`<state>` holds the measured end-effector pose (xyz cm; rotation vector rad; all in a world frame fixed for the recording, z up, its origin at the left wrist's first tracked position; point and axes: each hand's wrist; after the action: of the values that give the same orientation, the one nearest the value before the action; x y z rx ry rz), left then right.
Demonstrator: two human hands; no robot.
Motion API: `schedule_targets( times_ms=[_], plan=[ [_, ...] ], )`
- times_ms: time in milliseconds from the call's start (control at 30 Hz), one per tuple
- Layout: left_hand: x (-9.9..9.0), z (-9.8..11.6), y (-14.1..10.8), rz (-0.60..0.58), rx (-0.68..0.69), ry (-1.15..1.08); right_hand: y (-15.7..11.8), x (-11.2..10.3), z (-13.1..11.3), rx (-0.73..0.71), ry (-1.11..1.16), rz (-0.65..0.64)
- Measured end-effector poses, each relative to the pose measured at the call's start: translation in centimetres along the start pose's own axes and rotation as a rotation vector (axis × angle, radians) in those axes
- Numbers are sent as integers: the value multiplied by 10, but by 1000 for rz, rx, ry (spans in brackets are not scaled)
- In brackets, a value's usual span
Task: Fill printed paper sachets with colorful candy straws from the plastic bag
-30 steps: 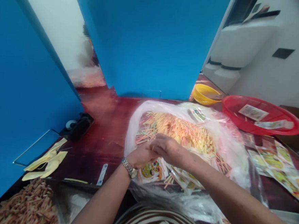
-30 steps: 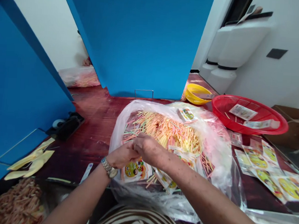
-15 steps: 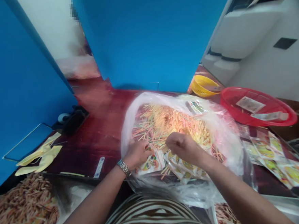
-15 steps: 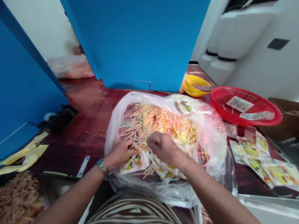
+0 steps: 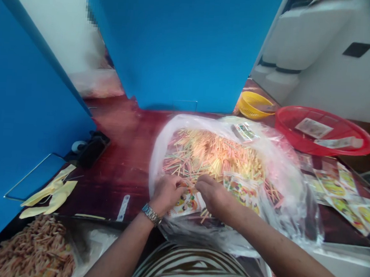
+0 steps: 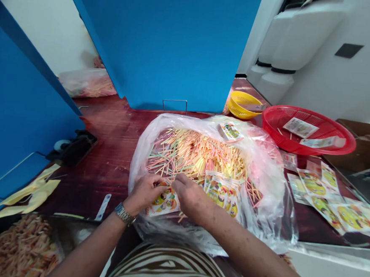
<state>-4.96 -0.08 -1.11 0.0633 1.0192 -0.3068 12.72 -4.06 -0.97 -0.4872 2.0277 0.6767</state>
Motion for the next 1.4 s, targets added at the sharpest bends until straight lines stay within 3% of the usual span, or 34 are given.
schedule_targets(
  times_ms=[100,167,267,367,500,700,833,967,1033,1067,1167,1233,1300,1400],
  plan=[
    [3,1,1,44,54,50,-1,4,0,-54,12,-65],
    [4,-1,-1,62,60,-34,-1,0,2,-99,70,77],
    [1,-2,-4,16,126,-266,-1,-20,4,-145,140,411],
    [-9,0,-3,-4,253,-332,0,-39,3,-234,45,501],
    [-18,4,-3,19,333,-334,-6,-43,0,-316,-167,409],
    [-11,2,-9,-62,261,-320,-16,-42,-2,-347,-188,198],
    [-3,0,-10,-161,56,-415,-18,-43,-2,-211,-105,158],
    [-1,-4,-9,-172,-77,-528,-16,-28,-3,-45,-187,-207],
    [-3,-6,-10,-164,-49,-535,-15,-22,-2,-30,-168,-252],
    [-6,-7,-10,-164,-27,-529,-14,-23,-1,-48,-122,-174],
    [-13,-9,-12,-184,66,-511,-13,-34,2,-125,43,234],
    [-16,-8,-13,-187,153,-497,-12,-44,2,-182,49,415],
    [-18,-6,-12,-153,245,-468,-12,-49,0,-239,-18,441],
    [-18,-3,-11,-60,309,-388,-13,-50,-4,-319,-128,342]
  ],
)
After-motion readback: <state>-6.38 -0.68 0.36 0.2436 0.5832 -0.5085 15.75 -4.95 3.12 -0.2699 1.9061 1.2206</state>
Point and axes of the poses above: each hand's wrist, its own y-axis towards the middle knuckle, its own x-axis out of the palm, z = x × y, and after that the axes turned 6 degrees about -x, right-handed
